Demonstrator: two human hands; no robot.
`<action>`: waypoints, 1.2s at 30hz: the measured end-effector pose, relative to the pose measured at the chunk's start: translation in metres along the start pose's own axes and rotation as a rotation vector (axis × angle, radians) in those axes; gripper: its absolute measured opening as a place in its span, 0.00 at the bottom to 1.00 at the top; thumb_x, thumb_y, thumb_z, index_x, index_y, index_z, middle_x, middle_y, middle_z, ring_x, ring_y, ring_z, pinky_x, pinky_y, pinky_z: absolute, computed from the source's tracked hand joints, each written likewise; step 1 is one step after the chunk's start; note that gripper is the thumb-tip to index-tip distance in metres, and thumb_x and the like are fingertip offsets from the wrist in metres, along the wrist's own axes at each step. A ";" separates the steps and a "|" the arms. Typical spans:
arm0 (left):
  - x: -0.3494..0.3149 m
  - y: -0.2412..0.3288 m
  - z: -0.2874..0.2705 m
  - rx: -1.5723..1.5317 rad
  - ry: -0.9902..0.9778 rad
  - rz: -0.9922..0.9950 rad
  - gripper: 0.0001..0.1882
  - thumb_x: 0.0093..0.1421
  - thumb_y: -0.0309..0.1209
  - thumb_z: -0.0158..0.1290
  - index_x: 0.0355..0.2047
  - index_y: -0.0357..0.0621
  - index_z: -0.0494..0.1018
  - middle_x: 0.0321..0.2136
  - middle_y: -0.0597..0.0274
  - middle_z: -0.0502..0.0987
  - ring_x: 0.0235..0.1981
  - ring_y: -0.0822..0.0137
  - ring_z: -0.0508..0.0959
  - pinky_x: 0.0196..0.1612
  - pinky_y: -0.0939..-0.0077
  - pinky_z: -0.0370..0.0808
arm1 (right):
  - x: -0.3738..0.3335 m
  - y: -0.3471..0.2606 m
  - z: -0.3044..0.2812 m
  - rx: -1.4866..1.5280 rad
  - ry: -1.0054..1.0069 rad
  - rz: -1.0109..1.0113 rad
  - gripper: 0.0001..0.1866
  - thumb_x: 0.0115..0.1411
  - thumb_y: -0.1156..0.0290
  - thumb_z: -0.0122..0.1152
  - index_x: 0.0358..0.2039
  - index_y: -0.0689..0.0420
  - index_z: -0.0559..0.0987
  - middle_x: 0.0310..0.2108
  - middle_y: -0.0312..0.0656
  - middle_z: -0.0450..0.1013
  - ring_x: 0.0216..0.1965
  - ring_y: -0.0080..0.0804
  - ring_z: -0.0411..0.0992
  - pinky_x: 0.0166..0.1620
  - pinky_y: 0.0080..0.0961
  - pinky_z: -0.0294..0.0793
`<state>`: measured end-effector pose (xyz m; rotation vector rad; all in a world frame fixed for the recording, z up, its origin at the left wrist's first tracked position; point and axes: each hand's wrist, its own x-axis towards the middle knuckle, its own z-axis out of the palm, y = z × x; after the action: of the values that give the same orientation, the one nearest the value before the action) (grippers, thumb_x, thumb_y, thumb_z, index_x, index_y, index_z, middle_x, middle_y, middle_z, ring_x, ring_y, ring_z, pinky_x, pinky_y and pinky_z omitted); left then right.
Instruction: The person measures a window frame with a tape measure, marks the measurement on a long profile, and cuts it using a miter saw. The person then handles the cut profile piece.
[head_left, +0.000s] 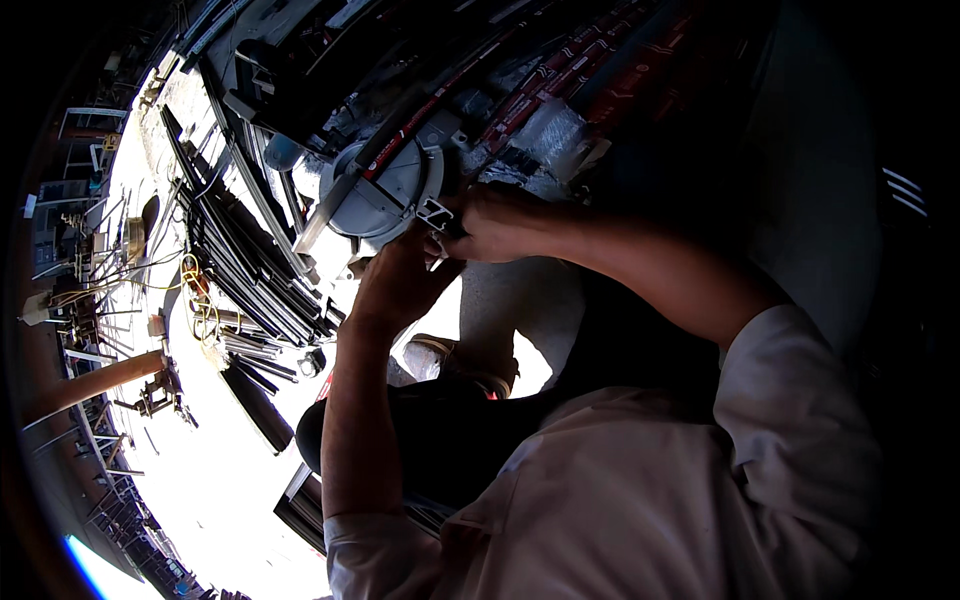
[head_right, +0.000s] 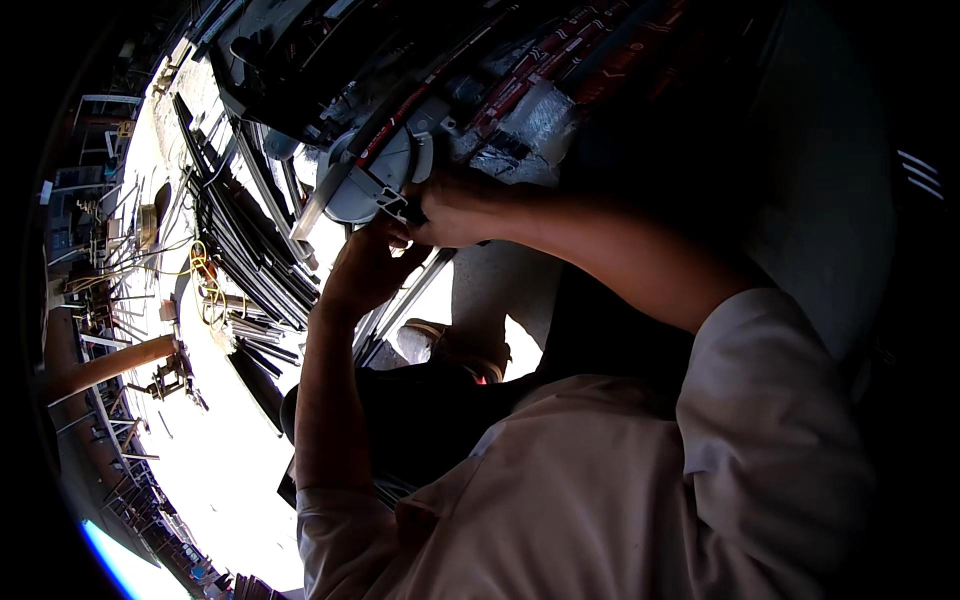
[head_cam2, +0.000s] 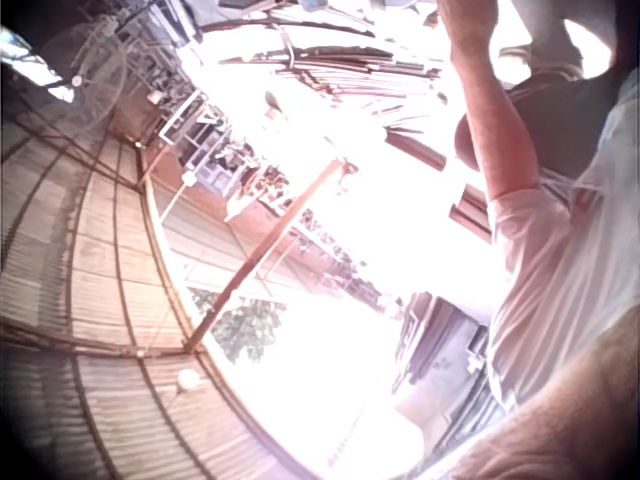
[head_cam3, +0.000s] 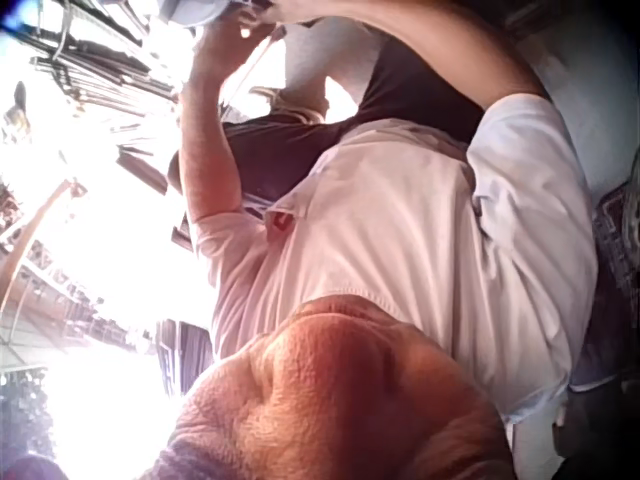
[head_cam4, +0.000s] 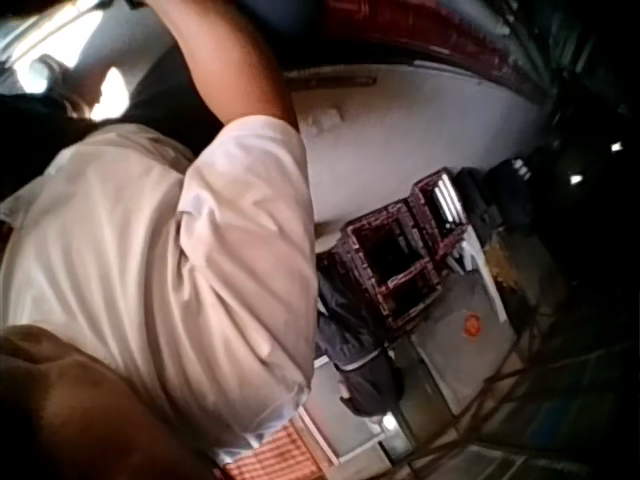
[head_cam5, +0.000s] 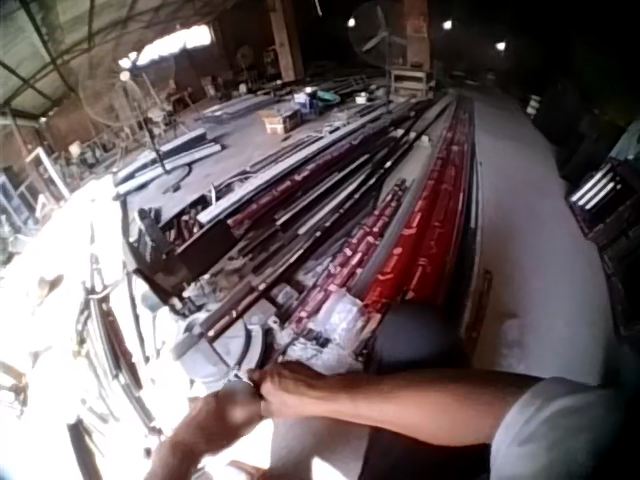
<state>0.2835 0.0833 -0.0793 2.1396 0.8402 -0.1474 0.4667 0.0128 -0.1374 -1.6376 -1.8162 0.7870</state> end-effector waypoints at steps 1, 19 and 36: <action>-0.005 0.002 -0.003 -0.018 0.008 0.004 0.23 0.63 0.32 0.65 0.56 0.40 0.72 0.47 0.48 0.84 0.52 0.52 0.84 0.54 0.57 0.81 | 0.002 -0.008 -0.003 0.001 -0.027 0.023 0.25 0.64 0.51 0.64 0.48 0.62 0.81 0.30 0.53 0.82 0.33 0.51 0.83 0.40 0.41 0.82; -0.015 -0.001 -0.008 -0.099 0.193 0.060 0.25 0.64 0.40 0.66 0.55 0.39 0.74 0.44 0.52 0.85 0.50 0.55 0.85 0.57 0.60 0.80 | 0.002 0.000 0.017 -0.068 -0.094 -0.022 0.23 0.67 0.53 0.59 0.51 0.59 0.80 0.34 0.50 0.82 0.36 0.48 0.83 0.40 0.46 0.82; -0.011 -0.004 0.005 -0.049 0.303 0.153 0.17 0.65 0.34 0.65 0.49 0.37 0.77 0.43 0.52 0.85 0.46 0.60 0.86 0.51 0.65 0.82 | 0.002 -0.001 0.021 -0.052 -0.043 -0.004 0.22 0.66 0.60 0.66 0.55 0.58 0.77 0.37 0.47 0.83 0.40 0.43 0.84 0.43 0.37 0.84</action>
<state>0.2729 0.0757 -0.0812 2.2016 0.8353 0.2803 0.4500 0.0133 -0.1506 -1.6611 -1.8837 0.7847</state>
